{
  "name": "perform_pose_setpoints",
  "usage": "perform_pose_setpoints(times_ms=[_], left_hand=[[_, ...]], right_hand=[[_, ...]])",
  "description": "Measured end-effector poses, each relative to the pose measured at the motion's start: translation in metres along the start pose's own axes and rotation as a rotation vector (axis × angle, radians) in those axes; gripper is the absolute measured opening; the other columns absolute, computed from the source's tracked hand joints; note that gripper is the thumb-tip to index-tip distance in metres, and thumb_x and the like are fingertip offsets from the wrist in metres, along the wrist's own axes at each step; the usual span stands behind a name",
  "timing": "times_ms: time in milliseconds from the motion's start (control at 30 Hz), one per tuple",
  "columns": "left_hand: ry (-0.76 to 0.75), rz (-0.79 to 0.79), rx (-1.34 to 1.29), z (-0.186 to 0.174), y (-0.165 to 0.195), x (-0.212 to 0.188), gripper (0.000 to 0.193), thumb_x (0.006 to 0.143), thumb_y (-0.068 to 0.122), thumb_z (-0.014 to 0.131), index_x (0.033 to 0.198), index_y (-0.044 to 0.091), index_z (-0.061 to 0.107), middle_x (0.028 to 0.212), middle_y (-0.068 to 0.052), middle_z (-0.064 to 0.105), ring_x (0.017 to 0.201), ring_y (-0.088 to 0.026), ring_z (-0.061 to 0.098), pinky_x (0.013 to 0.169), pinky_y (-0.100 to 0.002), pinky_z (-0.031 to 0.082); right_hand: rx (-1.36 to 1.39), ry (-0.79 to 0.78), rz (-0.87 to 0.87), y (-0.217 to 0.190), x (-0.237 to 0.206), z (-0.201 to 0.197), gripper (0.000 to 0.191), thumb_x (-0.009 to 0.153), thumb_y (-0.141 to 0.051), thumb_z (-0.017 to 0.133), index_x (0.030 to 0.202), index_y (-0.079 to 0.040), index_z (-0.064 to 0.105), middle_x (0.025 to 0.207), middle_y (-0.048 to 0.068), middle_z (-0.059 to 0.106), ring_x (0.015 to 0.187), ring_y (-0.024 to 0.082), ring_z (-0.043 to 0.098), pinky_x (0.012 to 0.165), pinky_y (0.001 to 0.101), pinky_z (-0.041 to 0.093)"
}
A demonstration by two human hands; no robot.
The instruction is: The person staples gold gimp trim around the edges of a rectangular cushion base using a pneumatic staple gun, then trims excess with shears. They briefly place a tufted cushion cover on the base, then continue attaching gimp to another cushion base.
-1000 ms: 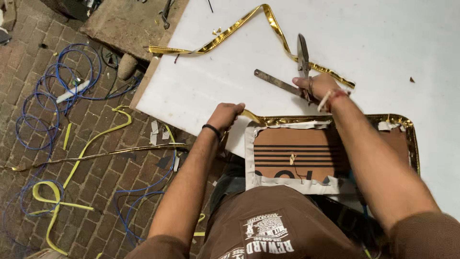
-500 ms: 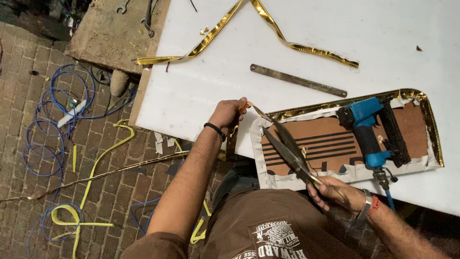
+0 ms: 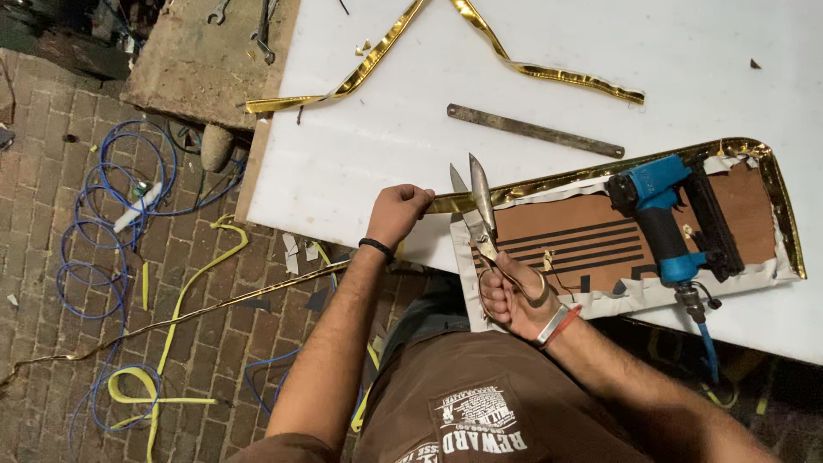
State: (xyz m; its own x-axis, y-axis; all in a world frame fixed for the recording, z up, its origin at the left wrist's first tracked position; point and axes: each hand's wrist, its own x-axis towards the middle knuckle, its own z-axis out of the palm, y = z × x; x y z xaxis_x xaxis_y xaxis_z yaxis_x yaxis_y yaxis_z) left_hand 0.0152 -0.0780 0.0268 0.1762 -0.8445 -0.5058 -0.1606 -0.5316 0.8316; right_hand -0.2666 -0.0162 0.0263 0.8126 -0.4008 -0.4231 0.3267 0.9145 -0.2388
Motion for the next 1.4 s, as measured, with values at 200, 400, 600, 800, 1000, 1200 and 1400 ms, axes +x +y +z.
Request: perform_pose_setpoints(times_ms=[200,400,600,800,1000,1200,1400], left_hand=[[0.022,0.014,0.154,-0.003,0.009,-0.007,0.034,0.093,0.035,0.070,0.084,0.003,0.075,0.068,-0.003,0.070,0.061,-0.011,0.061,0.058,-0.030,0.050],[0.085,0.034,0.237,0.001,0.016,-0.017,0.035,0.093,0.038,0.070,0.087,0.004,0.077,0.072,-0.006,0.074,0.064,-0.013,0.066,0.062,-0.032,0.053],[0.123,0.085,0.252,0.000,0.015,-0.014,0.035,0.093,0.040,0.069,0.091,0.006,0.077,0.078,-0.006,0.077,0.070,-0.015,0.072,0.066,-0.032,0.056],[0.108,0.102,0.300,-0.001,0.012,-0.018,0.036,0.092,0.040,0.070,0.091,0.005,0.077,0.078,-0.009,0.077,0.069,-0.020,0.072,0.067,-0.034,0.056],[0.128,0.163,0.336,-0.001,0.016,-0.018,0.034,0.092,0.040,0.070,0.092,0.007,0.078,0.080,-0.009,0.076,0.072,-0.020,0.072,0.068,-0.035,0.056],[0.091,0.088,0.316,-0.001,0.015,-0.021,0.036,0.093,0.040,0.067,0.092,0.006,0.078,0.081,-0.008,0.078,0.072,-0.022,0.072,0.067,-0.037,0.057],[0.098,0.116,0.328,0.001,0.008,-0.021,0.036,0.095,0.041,0.067,0.094,0.007,0.078,0.081,-0.009,0.077,0.071,-0.021,0.072,0.067,-0.036,0.057]], right_hand=[[-0.237,0.100,0.076,-0.009,-0.003,0.017,0.053,0.091,-0.065,0.058,0.088,-0.012,0.058,0.080,0.003,0.056,0.074,0.016,0.059,0.068,0.0328,0.054],[-0.396,0.224,0.064,-0.013,0.000,0.049,0.045,0.096,-0.056,0.057,0.091,-0.012,0.056,0.082,0.002,0.054,0.076,0.015,0.058,0.070,0.0340,0.054],[-0.464,0.288,0.127,-0.009,-0.010,0.055,0.044,0.095,-0.055,0.059,0.089,-0.011,0.058,0.079,0.001,0.053,0.075,0.014,0.058,0.071,0.0320,0.055],[-0.536,0.419,0.118,-0.007,-0.003,0.049,0.048,0.091,-0.056,0.066,0.084,-0.010,0.055,0.073,0.003,0.053,0.067,0.016,0.057,0.062,0.0323,0.054],[-0.652,0.560,0.132,-0.010,-0.002,0.051,0.054,0.084,-0.063,0.065,0.084,-0.010,0.057,0.067,0.002,0.052,0.058,0.016,0.053,0.056,0.0316,0.052],[-0.716,0.471,0.205,-0.016,-0.004,0.049,0.054,0.083,-0.066,0.064,0.085,-0.012,0.054,0.067,-0.002,0.055,0.061,0.011,0.058,0.062,0.0303,0.057],[-0.767,0.587,0.150,-0.009,0.004,0.053,0.059,0.088,-0.063,0.065,0.080,-0.007,0.053,0.063,0.001,0.050,0.052,0.017,0.050,0.051,0.0339,0.047]])
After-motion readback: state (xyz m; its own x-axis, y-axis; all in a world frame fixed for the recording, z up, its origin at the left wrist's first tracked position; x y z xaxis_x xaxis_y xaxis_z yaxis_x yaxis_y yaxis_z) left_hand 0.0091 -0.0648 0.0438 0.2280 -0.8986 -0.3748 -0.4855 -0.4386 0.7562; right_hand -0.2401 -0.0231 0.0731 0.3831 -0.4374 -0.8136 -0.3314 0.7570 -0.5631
